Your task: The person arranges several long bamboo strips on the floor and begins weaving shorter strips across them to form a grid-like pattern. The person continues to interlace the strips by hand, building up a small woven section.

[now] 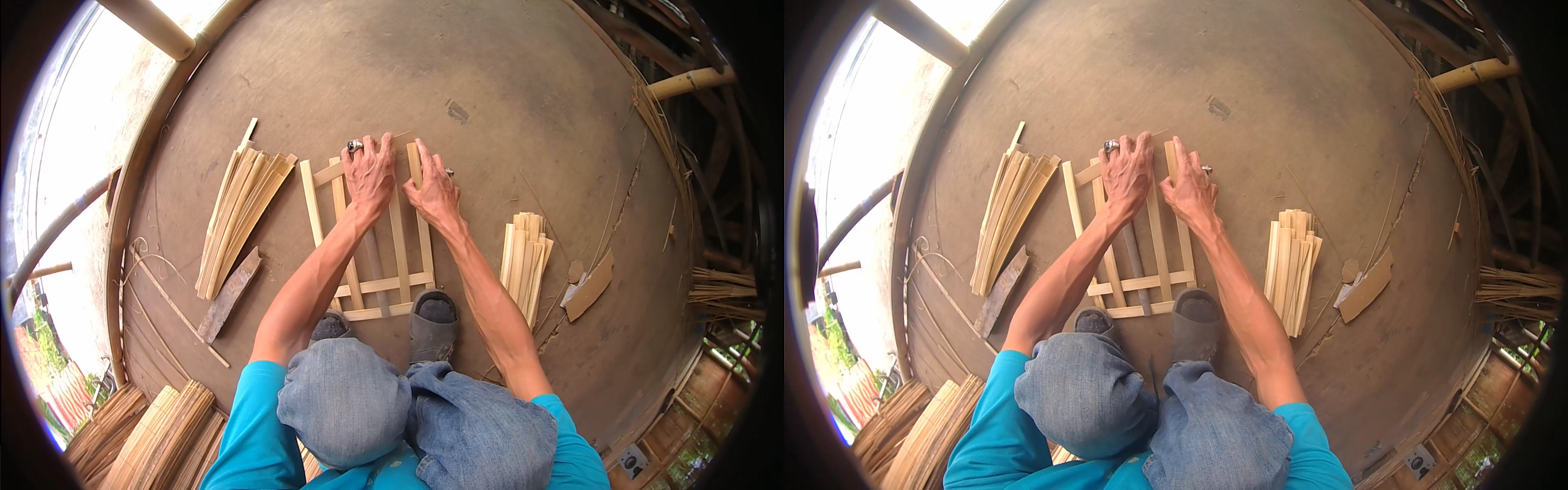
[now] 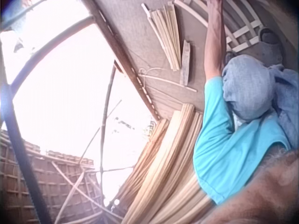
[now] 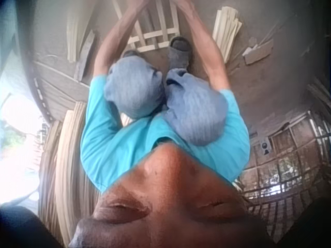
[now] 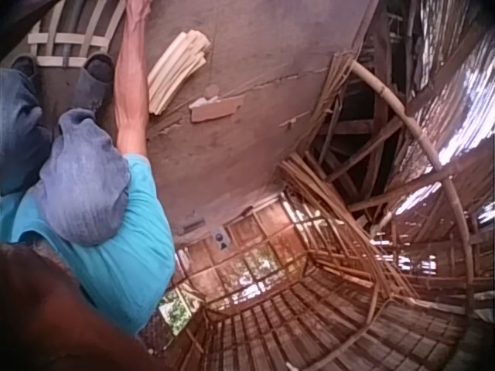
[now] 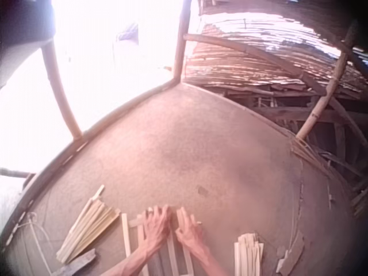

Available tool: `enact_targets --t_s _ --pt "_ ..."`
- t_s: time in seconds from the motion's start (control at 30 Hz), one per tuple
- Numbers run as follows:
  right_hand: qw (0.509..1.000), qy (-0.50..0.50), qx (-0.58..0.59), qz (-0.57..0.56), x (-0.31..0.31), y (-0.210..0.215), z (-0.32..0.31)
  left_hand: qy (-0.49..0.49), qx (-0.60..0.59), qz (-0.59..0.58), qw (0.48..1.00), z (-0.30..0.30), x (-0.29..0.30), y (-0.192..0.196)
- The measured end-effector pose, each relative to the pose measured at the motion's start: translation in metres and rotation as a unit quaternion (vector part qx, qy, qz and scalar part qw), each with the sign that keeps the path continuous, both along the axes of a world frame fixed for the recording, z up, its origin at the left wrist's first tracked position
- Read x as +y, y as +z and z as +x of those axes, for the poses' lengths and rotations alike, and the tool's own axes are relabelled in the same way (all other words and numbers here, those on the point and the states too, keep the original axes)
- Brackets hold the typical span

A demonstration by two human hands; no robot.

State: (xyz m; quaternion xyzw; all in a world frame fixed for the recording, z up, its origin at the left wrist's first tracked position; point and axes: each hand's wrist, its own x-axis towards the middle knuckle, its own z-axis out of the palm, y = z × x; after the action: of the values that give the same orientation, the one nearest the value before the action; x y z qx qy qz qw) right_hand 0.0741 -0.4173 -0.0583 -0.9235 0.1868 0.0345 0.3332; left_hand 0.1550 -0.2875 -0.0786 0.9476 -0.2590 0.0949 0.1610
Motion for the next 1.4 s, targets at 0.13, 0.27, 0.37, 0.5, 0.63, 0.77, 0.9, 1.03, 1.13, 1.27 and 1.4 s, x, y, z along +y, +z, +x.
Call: enact_targets --t_s 0.13,0.27,0.37,0.5,0.63,0.77,0.9,1.03,1.13,1.27,1.4 --pt "1.000 0.001 -0.007 -0.001 0.001 0.002 -0.002 -0.032 -0.005 0.011 0.999 0.003 0.006 0.001" --pt "1.000 -0.004 -0.019 -0.007 0.001 -0.003 -0.004 -0.057 0.023 -0.015 0.998 0.002 0.010 0.007" --pt "0.999 -0.007 -0.041 -0.019 0.000 -0.007 -0.006 -0.056 0.040 -0.019 0.997 0.003 0.012 0.007" --pt "0.998 -0.015 -0.064 -0.001 0.001 -0.011 -0.007 -0.068 0.033 -0.068 0.995 0.005 0.018 0.008" --pt "0.997 -0.009 -0.073 0.009 -0.001 -0.013 -0.008 -0.106 0.057 -0.061 0.991 0.007 0.025 0.017" --pt "0.997 -0.018 -0.079 -0.012 0.003 -0.007 -0.005 -0.062 0.142 -0.175 0.972 0.016 0.043 0.030" --pt "0.977 -0.013 -0.154 -0.146 0.003 0.000 -0.012 0.050 0.124 -0.151 0.979 0.017 0.094 0.038" --pt "0.954 0.135 -0.205 -0.170 0.012 -0.002 0.004 -0.022 0.028 -0.086 0.996 0.007 0.132 0.023" --pt "0.945 0.146 -0.190 -0.223 0.019 -0.011 0.010 -0.046 0.021 -0.051 0.997 0.002 0.138 0.014" --pt "0.932 0.149 -0.203 -0.261 0.022 -0.012 0.012 -0.054 0.019 -0.019 0.998 0.002 0.139 0.011" --pt "0.933 0.171 -0.190 -0.254 0.022 -0.010 -0.001 -0.053 0.033 -0.031 0.998 -0.007 0.142 0.013"
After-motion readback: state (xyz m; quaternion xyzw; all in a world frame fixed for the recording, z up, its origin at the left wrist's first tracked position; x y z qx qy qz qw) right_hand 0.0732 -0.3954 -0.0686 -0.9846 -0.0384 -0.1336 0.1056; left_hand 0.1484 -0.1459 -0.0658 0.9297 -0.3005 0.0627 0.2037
